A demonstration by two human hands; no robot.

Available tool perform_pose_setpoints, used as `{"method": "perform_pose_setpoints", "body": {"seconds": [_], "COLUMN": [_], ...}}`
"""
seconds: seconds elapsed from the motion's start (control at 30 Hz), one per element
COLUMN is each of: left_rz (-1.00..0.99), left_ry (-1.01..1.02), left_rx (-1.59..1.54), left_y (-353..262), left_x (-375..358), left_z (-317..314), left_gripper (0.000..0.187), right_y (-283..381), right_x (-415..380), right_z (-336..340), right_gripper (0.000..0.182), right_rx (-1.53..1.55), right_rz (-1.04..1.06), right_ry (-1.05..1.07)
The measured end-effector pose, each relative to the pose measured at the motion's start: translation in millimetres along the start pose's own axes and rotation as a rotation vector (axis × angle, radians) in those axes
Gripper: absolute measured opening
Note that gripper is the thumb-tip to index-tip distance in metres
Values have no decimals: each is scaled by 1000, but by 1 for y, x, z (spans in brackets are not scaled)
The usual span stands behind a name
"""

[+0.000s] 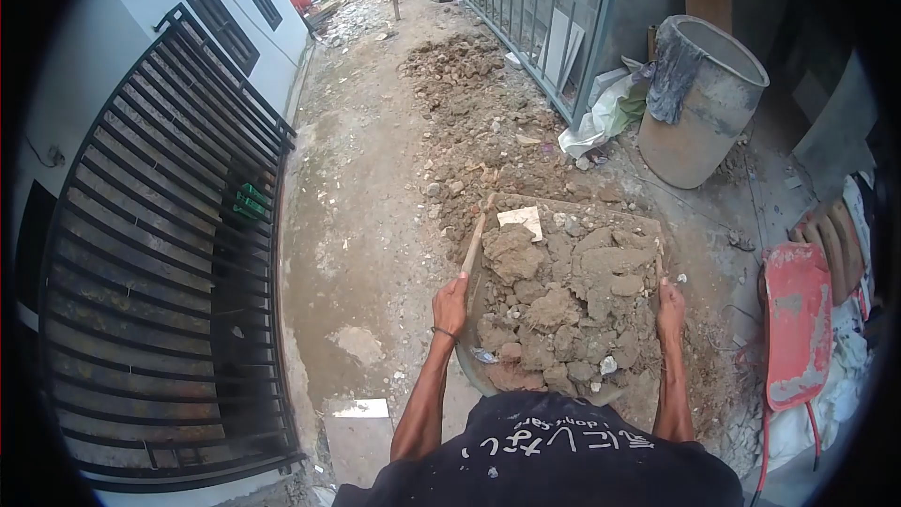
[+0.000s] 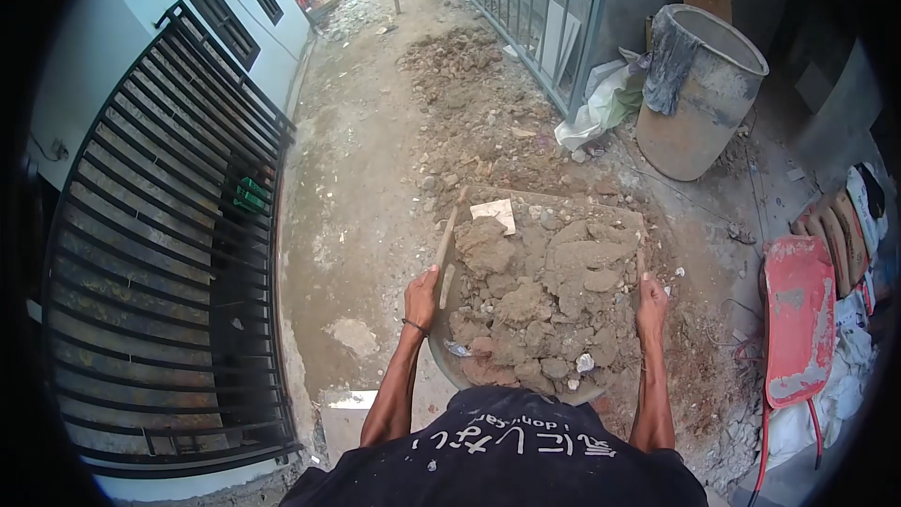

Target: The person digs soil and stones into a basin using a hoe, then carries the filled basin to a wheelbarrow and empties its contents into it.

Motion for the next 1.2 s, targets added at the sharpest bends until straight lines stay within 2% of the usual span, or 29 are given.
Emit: {"method": "perform_pose_setpoints", "body": {"seconds": [0.17, 0.2, 0.3, 0.4, 0.5, 0.57, 0.67, 0.73, 0.77, 0.83, 0.97, 1.07, 1.13, 1.2], "left_rz": [-31, -38, -20, 110, 123, 90, 16, 11, -21, 19, 37, 19, 2, 79], "left_ry": [-46, -49, -102, -109, -163, -197, -257, -198, -221, -148, -71, -22, 20, -55], "left_rx": [38, 41, 8, -17, -64, -84, -34, 91, 59, 60, 33, -20, -52, -51], "left_y": [36, 18, 30, 62, 95, 107, 101, 114, 117, 121, 118, 112, 109, 111], "left_x": [163, 175, 237, 278, 340, 388, 487, 529, 563, 594, 673, 726, 765, 812], "left_z": [23, 52, 85, 126, 181, 197, 238, 257, 267, 281, 280, 281, 265, 252], "left_gripper": [55, 55, 55, 54, 52, 49, 47, 47, 47, 47, 47, 49, 49, 51], "right_y": [-19, 10, 14, 27, 32, 23, 16, 34, 36, 27, 24, 55, 42, 26], "right_x": [85, 86, 128, 150, 171, 190, 218, 226, 241, 248, 293, 320, 340, 376], "right_z": [-160, -181, -269, -354, -443, -503, -588, -636, -662, -687, -726, -760, -777, -805], "right_gripper": [42, 42, 42, 43, 43, 40, 39, 39, 39, 39, 39, 39, 40, 43], "right_rx": [-48, -44, -64, -107, -136, -43, -121, -77, -73, -107, -86, -128, -129, -43], "right_rz": [-25, -32, -37, -56, -42, -41, -117, -59, -9, -54, -137, -44, -72, -34], "right_ry": [80, 103, 149, 224, 234, 286, 273, 284, 277, 210, 243, 255, 241, 217]}}
Point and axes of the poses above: each hand's wrist, its own x-axis towards the middle knuckle, its own z-axis out of the back of the hand, y = z × x, the point moved 8 cm from there along x, towards the middle knuckle, and after that the axes turned 12 degrees about x, right-handed, at the moved point
